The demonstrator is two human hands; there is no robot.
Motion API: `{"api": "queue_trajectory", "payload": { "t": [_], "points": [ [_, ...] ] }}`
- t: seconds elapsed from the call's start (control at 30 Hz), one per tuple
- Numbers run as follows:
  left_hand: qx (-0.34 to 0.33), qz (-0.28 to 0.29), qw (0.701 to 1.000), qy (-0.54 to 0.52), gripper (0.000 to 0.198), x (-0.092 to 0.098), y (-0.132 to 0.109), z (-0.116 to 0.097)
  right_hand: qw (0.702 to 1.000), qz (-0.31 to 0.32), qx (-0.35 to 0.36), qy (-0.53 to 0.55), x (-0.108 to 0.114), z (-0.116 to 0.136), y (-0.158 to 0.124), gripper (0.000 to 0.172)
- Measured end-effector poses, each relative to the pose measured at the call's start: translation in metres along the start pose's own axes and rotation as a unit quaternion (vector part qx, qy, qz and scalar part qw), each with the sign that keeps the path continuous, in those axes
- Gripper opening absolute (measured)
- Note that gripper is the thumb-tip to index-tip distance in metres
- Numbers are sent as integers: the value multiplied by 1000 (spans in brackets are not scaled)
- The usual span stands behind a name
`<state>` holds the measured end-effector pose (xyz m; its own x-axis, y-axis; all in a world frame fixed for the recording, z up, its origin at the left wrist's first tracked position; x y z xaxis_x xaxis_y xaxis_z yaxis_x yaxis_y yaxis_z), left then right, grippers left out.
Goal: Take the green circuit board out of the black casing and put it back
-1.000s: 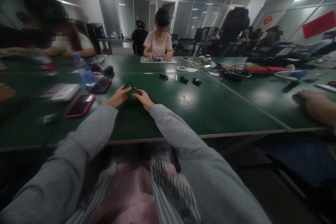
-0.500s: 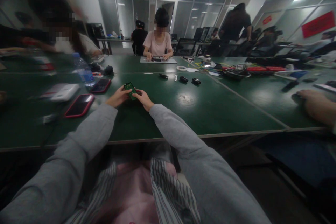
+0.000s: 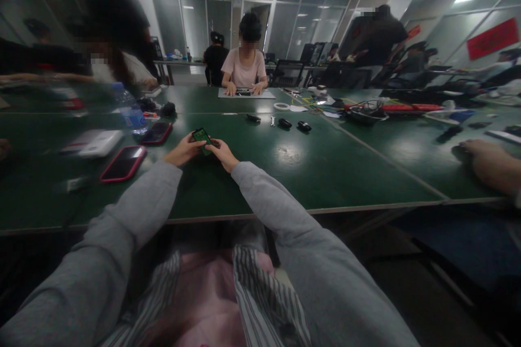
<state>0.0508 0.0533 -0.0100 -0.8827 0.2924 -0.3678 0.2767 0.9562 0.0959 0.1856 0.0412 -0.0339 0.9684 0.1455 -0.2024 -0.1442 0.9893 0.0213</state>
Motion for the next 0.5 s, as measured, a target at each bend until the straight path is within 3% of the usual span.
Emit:
{"api": "queue_trajectory", "payload": {
  "t": [0.5],
  "points": [
    [18, -16, 999, -32, 51, 2, 1, 1, 1000, 0, -13, 9, -3, 3, -3, 51]
  ]
}}
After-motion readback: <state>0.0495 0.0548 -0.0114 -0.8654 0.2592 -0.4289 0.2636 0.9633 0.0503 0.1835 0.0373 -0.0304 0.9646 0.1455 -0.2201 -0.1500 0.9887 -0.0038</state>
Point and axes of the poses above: each hand's wrist, its own y-axis towards the middle knuckle, its own x-axis out of the back of the hand, z = x × y, the point moved 7 cm from there along y, towards the middle knuckle
